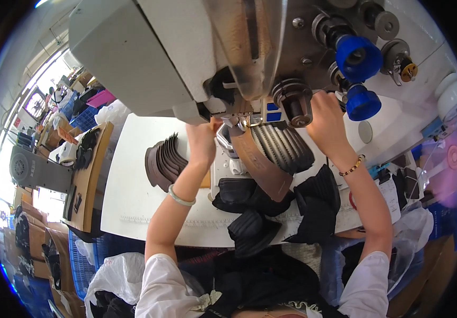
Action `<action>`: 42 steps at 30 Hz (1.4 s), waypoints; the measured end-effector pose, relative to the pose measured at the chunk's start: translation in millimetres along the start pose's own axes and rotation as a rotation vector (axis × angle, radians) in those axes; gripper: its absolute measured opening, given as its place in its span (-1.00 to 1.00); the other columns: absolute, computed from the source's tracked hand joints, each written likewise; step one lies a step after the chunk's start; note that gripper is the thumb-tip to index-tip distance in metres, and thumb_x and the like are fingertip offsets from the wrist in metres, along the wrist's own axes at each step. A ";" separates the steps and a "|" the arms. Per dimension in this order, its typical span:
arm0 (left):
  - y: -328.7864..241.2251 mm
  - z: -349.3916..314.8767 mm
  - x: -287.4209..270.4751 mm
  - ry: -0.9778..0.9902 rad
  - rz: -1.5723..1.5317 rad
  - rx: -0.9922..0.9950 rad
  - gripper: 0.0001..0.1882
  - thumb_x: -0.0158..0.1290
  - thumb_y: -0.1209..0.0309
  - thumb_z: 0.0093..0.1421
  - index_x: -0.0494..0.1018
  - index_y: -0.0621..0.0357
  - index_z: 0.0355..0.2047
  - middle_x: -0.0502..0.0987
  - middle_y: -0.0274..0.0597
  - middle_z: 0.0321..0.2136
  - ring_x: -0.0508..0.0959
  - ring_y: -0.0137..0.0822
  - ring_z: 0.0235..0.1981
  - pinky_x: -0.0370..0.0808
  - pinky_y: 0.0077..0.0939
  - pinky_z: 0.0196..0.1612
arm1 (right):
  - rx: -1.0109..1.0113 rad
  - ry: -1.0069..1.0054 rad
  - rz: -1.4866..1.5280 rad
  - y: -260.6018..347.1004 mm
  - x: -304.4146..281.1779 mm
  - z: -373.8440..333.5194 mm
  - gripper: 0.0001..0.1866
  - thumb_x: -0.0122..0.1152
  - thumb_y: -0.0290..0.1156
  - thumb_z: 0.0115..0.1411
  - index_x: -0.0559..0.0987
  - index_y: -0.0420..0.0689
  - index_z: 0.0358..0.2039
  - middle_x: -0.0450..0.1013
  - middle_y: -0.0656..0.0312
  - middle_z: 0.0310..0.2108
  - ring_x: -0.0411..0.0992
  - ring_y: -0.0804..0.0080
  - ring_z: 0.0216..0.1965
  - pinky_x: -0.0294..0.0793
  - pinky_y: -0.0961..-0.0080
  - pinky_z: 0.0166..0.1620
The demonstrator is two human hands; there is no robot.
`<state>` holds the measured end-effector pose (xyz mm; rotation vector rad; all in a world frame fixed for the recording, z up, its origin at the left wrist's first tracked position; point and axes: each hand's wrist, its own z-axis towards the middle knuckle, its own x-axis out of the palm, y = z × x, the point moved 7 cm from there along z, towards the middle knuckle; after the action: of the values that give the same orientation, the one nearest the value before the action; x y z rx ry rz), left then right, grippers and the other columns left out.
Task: Stitching together components of a black padded shoe upper using an industrial sewing machine.
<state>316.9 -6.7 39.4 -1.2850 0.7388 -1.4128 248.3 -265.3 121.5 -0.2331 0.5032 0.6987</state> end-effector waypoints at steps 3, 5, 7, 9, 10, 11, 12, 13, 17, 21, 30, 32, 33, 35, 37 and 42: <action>-39.0 9.3 -51.1 -0.161 -0.028 0.253 -0.84 -0.02 0.41 0.30 0.49 0.27 -0.29 0.60 -0.17 -0.34 0.61 -0.36 -0.37 0.54 -0.55 -0.22 | 0.207 0.064 -0.120 -23.5 -5.3 -15.6 -0.65 0.28 -0.45 0.07 0.43 -0.21 -0.14 0.46 0.11 -0.30 0.43 0.14 -0.24 0.39 0.26 -0.24; -70.5 8.9 -91.9 -0.291 0.111 0.357 -0.72 0.02 0.24 0.34 0.47 0.25 -0.31 0.61 -0.19 -0.43 0.62 -0.35 -0.48 0.54 -0.55 -0.27 | 0.641 -0.025 0.276 -51.9 -7.5 -41.3 -0.68 0.27 -0.42 0.08 0.41 -0.19 -0.18 0.39 0.14 -0.41 0.39 0.29 -0.36 0.34 0.37 -0.31; -100.8 15.2 -166.5 -0.523 0.390 0.509 -0.68 0.07 0.23 0.30 0.53 0.30 -0.25 0.51 -0.24 -0.68 0.51 -0.40 -0.73 0.46 -0.54 -0.59 | 0.663 -0.036 0.380 -53.7 -25.5 -49.5 -0.72 0.21 -0.45 0.08 0.38 -0.15 -0.20 0.29 0.26 -0.49 0.24 0.52 -0.47 0.24 0.57 -0.37; -128.6 21.5 -269.3 -0.608 0.839 0.493 -0.66 0.14 0.20 0.23 0.59 0.30 -0.30 0.46 -0.30 -0.73 0.40 -0.48 -0.78 0.30 -0.54 -0.71 | 0.734 0.228 0.895 -40.2 -11.8 -54.3 -0.73 0.17 -0.47 0.06 0.37 -0.11 -0.21 0.25 0.36 -0.45 0.13 0.64 -0.45 0.16 0.70 -0.37; -130.2 21.8 -322.9 -0.587 0.970 0.302 -0.66 0.18 0.19 0.19 0.61 0.29 -0.33 0.44 -0.31 -0.73 0.36 -0.50 -0.78 0.27 -0.55 -0.71 | 0.621 0.241 1.048 -20.5 -18.1 -41.2 -0.64 0.21 -0.52 -0.01 0.41 -0.07 -0.15 0.25 0.41 -0.37 0.10 0.71 -0.42 0.11 0.75 -0.37; -126.6 16.3 -369.3 -0.563 1.095 0.106 -0.66 0.21 0.18 0.14 0.63 0.28 -0.37 0.43 -0.33 -0.74 0.32 -0.52 -0.79 0.23 -0.55 -0.70 | 0.618 0.235 1.059 -12.8 -25.7 -31.1 -0.64 0.21 -0.52 -0.01 0.41 -0.07 -0.15 0.25 0.41 -0.37 0.10 0.71 -0.42 0.11 0.75 -0.37; -125.6 7.0 -407.7 -0.513 1.158 -0.014 -0.67 0.23 0.19 0.12 0.63 0.29 -0.39 0.43 -0.33 -0.74 0.33 -0.52 -0.78 0.22 -0.55 -0.70 | 0.441 0.339 1.022 5.8 -33.3 -16.5 -0.57 0.24 -0.54 -0.06 0.43 -0.08 -0.11 0.25 0.40 -0.34 0.14 0.68 -0.40 0.15 0.72 -0.36; -117.2 -0.1 -429.4 -0.453 1.207 -0.140 -0.68 0.25 0.21 0.09 0.63 0.29 -0.41 0.43 -0.33 -0.74 0.34 -0.52 -0.78 0.21 -0.56 -0.70 | 0.267 0.439 0.964 22.5 -35.5 -8.9 -0.50 0.27 -0.56 -0.11 0.45 -0.08 -0.07 0.26 0.38 -0.31 0.19 0.66 -0.37 0.18 0.69 -0.35; -57.8 -15.7 -411.3 -0.221 1.075 -0.369 -0.72 0.24 0.36 0.06 0.63 0.27 -0.24 0.46 -0.30 -0.71 0.37 -0.45 -0.78 0.26 -0.55 -0.69 | 0.147 0.354 0.900 46.0 -32.6 4.1 -0.30 0.23 -0.72 -0.28 0.51 -0.01 0.00 0.20 0.33 -0.32 0.16 0.54 -0.45 0.17 0.65 -0.36; -114.9 -25.6 -265.7 -0.361 1.310 0.307 -0.61 0.11 0.50 0.18 0.47 0.25 0.05 0.58 -0.10 -0.24 0.53 -0.39 -0.46 0.49 -0.50 -0.39 | 0.108 0.309 0.578 46.4 -21.6 3.0 -0.38 0.33 -0.67 -0.37 0.69 0.13 -0.18 0.26 0.28 -0.36 0.28 0.40 -0.43 0.20 0.58 -0.42; -119.3 -145.2 73.5 0.712 1.202 1.144 -0.46 0.15 0.52 -0.04 0.44 0.35 0.03 0.46 -0.02 -0.08 0.52 -0.09 -0.03 0.50 -0.27 0.06 | -0.022 0.175 0.546 39.9 -17.6 -10.0 -0.45 0.35 -0.51 -0.32 0.71 0.18 -0.18 0.42 0.24 -0.25 0.41 0.39 -0.35 0.27 0.52 -0.40; -113.7 -145.2 70.9 0.679 1.194 1.201 -0.48 0.13 0.54 -0.05 0.45 0.37 0.00 0.49 0.00 -0.11 0.54 -0.09 -0.07 0.53 -0.29 0.02 | -0.021 0.155 0.554 39.4 -17.2 -10.7 -0.45 0.34 -0.51 -0.31 0.71 0.17 -0.18 0.42 0.23 -0.26 0.40 0.39 -0.36 0.26 0.52 -0.40; -111.6 -145.9 68.8 0.643 1.188 1.256 -0.51 0.11 0.56 -0.06 0.47 0.39 -0.03 0.51 0.01 -0.14 0.56 -0.09 -0.12 0.56 -0.32 -0.03 | -0.028 0.148 0.539 40.4 -18.4 -10.1 -0.45 0.34 -0.51 -0.31 0.71 0.16 -0.18 0.40 0.23 -0.26 0.40 0.39 -0.36 0.27 0.52 -0.39; -109.2 -141.0 65.2 0.610 1.095 1.215 -0.55 0.07 0.64 -0.05 0.47 0.43 -0.07 0.54 0.04 -0.20 0.59 -0.07 -0.17 0.58 -0.34 -0.09 | -0.027 0.139 0.526 41.5 -21.0 -9.8 -0.46 0.34 -0.51 -0.30 0.71 0.15 -0.18 0.39 0.23 -0.27 0.39 0.39 -0.36 0.27 0.51 -0.38; -111.0 -134.1 57.7 0.538 0.974 1.114 -0.56 0.01 0.72 -0.08 0.49 0.42 -0.10 0.55 0.04 -0.21 0.61 -0.06 -0.18 0.59 -0.35 -0.12 | 0.022 0.169 0.538 40.1 -20.5 -10.3 -0.46 0.32 -0.53 -0.30 0.71 0.14 -0.18 0.37 0.22 -0.29 0.38 0.37 -0.37 0.28 0.48 -0.37; -108.0 -140.3 63.9 0.517 0.988 1.219 -0.58 -0.01 0.74 -0.08 0.49 0.42 -0.13 0.56 0.02 -0.21 0.62 -0.06 -0.21 0.61 -0.38 -0.15 | 0.039 0.157 0.555 35.4 -18.7 -13.9 -0.45 0.32 -0.57 -0.33 0.70 0.16 -0.21 0.42 0.26 -0.21 0.41 0.34 -0.28 0.33 0.46 -0.31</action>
<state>160.1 -65.2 125.7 0.4022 0.5184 -0.9781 207.5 -254.3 117.8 -0.1094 0.7427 1.2154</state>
